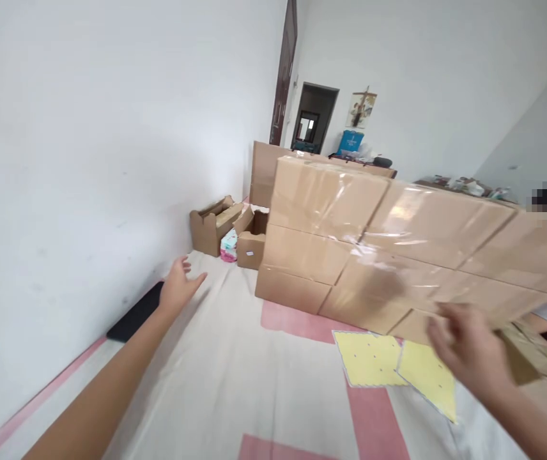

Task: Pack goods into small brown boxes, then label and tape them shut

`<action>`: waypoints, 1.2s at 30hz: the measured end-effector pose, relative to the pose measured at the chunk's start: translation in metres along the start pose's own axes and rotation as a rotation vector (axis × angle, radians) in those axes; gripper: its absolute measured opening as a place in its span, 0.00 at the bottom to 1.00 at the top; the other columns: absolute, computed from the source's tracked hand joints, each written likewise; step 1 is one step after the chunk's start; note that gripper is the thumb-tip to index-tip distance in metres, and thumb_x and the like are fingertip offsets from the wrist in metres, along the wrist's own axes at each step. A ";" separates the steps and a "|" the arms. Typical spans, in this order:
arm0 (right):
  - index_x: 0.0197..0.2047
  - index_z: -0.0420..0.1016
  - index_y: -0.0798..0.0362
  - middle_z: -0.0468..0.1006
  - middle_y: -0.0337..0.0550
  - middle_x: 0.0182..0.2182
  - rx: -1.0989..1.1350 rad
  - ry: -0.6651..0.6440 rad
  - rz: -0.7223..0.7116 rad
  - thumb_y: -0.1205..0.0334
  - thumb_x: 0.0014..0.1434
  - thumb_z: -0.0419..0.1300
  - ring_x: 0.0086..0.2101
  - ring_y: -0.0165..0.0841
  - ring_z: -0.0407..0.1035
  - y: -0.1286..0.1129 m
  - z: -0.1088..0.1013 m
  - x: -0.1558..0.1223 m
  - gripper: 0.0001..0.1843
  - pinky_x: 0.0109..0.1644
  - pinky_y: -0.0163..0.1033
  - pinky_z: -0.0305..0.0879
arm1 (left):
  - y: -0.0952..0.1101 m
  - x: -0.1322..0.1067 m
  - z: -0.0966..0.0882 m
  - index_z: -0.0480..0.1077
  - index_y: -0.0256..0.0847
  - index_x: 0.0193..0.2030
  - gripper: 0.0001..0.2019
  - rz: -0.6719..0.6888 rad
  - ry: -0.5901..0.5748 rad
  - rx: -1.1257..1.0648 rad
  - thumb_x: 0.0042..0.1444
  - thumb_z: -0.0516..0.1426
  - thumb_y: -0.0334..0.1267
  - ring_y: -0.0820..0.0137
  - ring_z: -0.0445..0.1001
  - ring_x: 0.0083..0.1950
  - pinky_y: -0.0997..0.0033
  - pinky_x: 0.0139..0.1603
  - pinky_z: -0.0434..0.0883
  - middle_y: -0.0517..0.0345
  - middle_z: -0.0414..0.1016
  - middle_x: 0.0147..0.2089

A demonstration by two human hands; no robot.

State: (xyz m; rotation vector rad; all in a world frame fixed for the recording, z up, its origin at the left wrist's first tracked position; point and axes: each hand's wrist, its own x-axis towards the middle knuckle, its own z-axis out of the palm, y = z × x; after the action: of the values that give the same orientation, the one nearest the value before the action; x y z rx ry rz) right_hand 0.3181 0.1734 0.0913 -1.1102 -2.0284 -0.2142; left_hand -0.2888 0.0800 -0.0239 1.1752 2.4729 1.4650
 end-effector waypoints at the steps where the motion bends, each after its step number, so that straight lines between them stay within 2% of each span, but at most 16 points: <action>1: 0.51 0.73 0.42 0.77 0.56 0.40 0.090 -0.069 -0.128 0.50 0.65 0.58 0.34 0.42 0.75 -0.042 0.035 0.010 0.13 0.34 0.50 0.69 | 0.000 0.023 0.013 0.56 0.36 0.68 0.43 -0.031 0.039 -0.017 0.48 0.66 0.50 0.51 0.74 0.60 0.53 0.57 0.73 0.38 0.71 0.62; 2: 0.50 0.72 0.44 0.78 0.52 0.40 0.200 -0.134 -0.258 0.56 0.66 0.57 0.36 0.41 0.76 -0.085 0.073 0.019 0.10 0.37 0.48 0.72 | 0.002 0.044 0.028 0.52 0.34 0.70 0.48 -0.057 0.080 -0.035 0.47 0.68 0.50 0.49 0.70 0.65 0.52 0.62 0.71 0.33 0.67 0.66; 4: 0.52 0.71 0.46 0.79 0.49 0.44 0.396 -0.254 -0.378 0.64 0.66 0.54 0.44 0.40 0.76 -0.170 0.156 0.036 0.13 0.46 0.46 0.74 | 0.006 0.078 0.056 0.45 0.30 0.73 0.56 -0.117 0.181 -0.062 0.44 0.70 0.49 0.44 0.63 0.70 0.46 0.66 0.66 0.25 0.59 0.70; 5: 0.53 0.70 0.47 0.79 0.49 0.45 0.498 -0.303 -0.382 0.66 0.66 0.52 0.44 0.38 0.76 -0.210 0.197 0.043 0.14 0.48 0.44 0.74 | 0.008 0.091 0.069 0.43 0.28 0.73 0.58 -0.145 0.248 -0.070 0.45 0.71 0.49 0.41 0.59 0.72 0.42 0.68 0.63 0.22 0.56 0.71; 7: 0.57 0.69 0.49 0.78 0.49 0.49 0.637 -0.327 -0.251 0.67 0.66 0.50 0.42 0.36 0.76 -0.278 0.274 0.058 0.17 0.46 0.42 0.74 | 0.010 0.109 0.090 0.41 0.29 0.74 0.58 -0.158 0.367 -0.081 0.46 0.70 0.49 0.41 0.55 0.74 0.40 0.72 0.56 0.23 0.53 0.73; 9: 0.62 0.64 0.53 0.73 0.54 0.56 0.650 -0.322 -0.112 0.70 0.64 0.51 0.50 0.38 0.74 -0.327 0.338 0.073 0.24 0.51 0.42 0.73 | 0.005 0.120 0.104 0.41 0.32 0.74 0.56 -0.118 0.431 -0.086 0.48 0.70 0.47 0.45 0.54 0.75 0.45 0.74 0.55 0.29 0.53 0.73; 10: 0.65 0.62 0.55 0.69 0.56 0.61 0.597 -0.333 -0.053 0.72 0.62 0.51 0.55 0.40 0.71 -0.344 0.362 0.082 0.27 0.54 0.42 0.72 | 0.001 0.124 0.109 0.42 0.33 0.74 0.55 -0.090 0.440 -0.088 0.48 0.70 0.47 0.48 0.55 0.74 0.49 0.74 0.56 0.31 0.55 0.73; 12: 0.67 0.58 0.55 0.62 0.58 0.65 0.442 -0.411 0.010 0.74 0.59 0.53 0.55 0.42 0.71 -0.362 0.396 0.099 0.33 0.54 0.44 0.71 | -0.009 0.130 0.115 0.43 0.34 0.74 0.55 -0.049 0.436 -0.090 0.47 0.70 0.48 0.52 0.58 0.73 0.54 0.73 0.58 0.35 0.58 0.71; 15: 0.64 0.62 0.54 0.65 0.57 0.60 0.273 -0.466 0.038 0.72 0.64 0.52 0.48 0.42 0.74 -0.364 0.416 0.125 0.25 0.51 0.45 0.70 | -0.017 0.141 0.119 0.45 0.35 0.74 0.56 0.005 0.457 -0.095 0.45 0.70 0.50 0.51 0.58 0.72 0.53 0.74 0.57 0.37 0.59 0.68; 18: 0.57 0.65 0.57 0.67 0.57 0.56 0.196 -0.470 0.069 0.68 0.68 0.51 0.47 0.41 0.72 -0.360 0.418 0.139 0.15 0.51 0.44 0.68 | -0.016 0.152 0.120 0.44 0.36 0.75 0.58 0.028 0.438 -0.097 0.43 0.71 0.48 0.47 0.57 0.70 0.49 0.73 0.55 0.37 0.58 0.65; 21: 0.56 0.65 0.58 0.66 0.57 0.58 0.111 -0.534 0.077 0.67 0.69 0.51 0.46 0.38 0.72 -0.360 0.419 0.139 0.14 0.51 0.42 0.68 | -0.015 0.155 0.117 0.43 0.33 0.74 0.61 0.017 0.353 -0.092 0.39 0.73 0.46 0.44 0.57 0.69 0.44 0.72 0.55 0.36 0.57 0.62; 25: 0.54 0.69 0.58 0.68 0.56 0.58 0.093 -0.581 0.028 0.64 0.70 0.52 0.46 0.38 0.72 -0.360 0.412 0.137 0.13 0.51 0.40 0.67 | -0.016 0.135 0.095 0.48 0.33 0.71 0.57 0.018 0.304 -0.058 0.37 0.73 0.44 0.44 0.57 0.67 0.44 0.70 0.56 0.36 0.57 0.61; 30: 0.57 0.68 0.58 0.73 0.57 0.55 0.094 -0.602 -0.012 0.69 0.70 0.50 0.46 0.41 0.74 -0.358 0.390 0.144 0.15 0.49 0.41 0.68 | -0.014 0.097 0.065 0.51 0.35 0.69 0.54 0.023 0.361 0.006 0.37 0.72 0.44 0.44 0.60 0.66 0.43 0.68 0.59 0.38 0.59 0.60; 33: 0.56 0.70 0.59 0.74 0.60 0.55 0.087 -0.619 0.005 0.74 0.69 0.47 0.46 0.41 0.76 -0.359 0.388 0.145 0.17 0.47 0.41 0.68 | -0.016 0.085 0.062 0.52 0.32 0.69 0.53 0.027 0.402 0.039 0.39 0.72 0.45 0.44 0.60 0.65 0.43 0.68 0.60 0.37 0.60 0.59; 36: 0.56 0.70 0.61 0.73 0.62 0.56 0.082 -0.631 0.013 0.74 0.68 0.47 0.46 0.41 0.76 -0.359 0.394 0.145 0.17 0.47 0.40 0.69 | -0.021 0.082 0.066 0.50 0.28 0.70 0.54 0.030 0.435 0.054 0.42 0.70 0.47 0.44 0.61 0.65 0.45 0.68 0.61 0.34 0.60 0.60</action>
State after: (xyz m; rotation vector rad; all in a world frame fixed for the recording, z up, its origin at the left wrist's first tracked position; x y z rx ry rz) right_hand -0.2242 0.2404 0.0077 -1.2414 -2.5463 0.2603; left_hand -0.3343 0.1742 -0.0501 0.9905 2.7884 1.8435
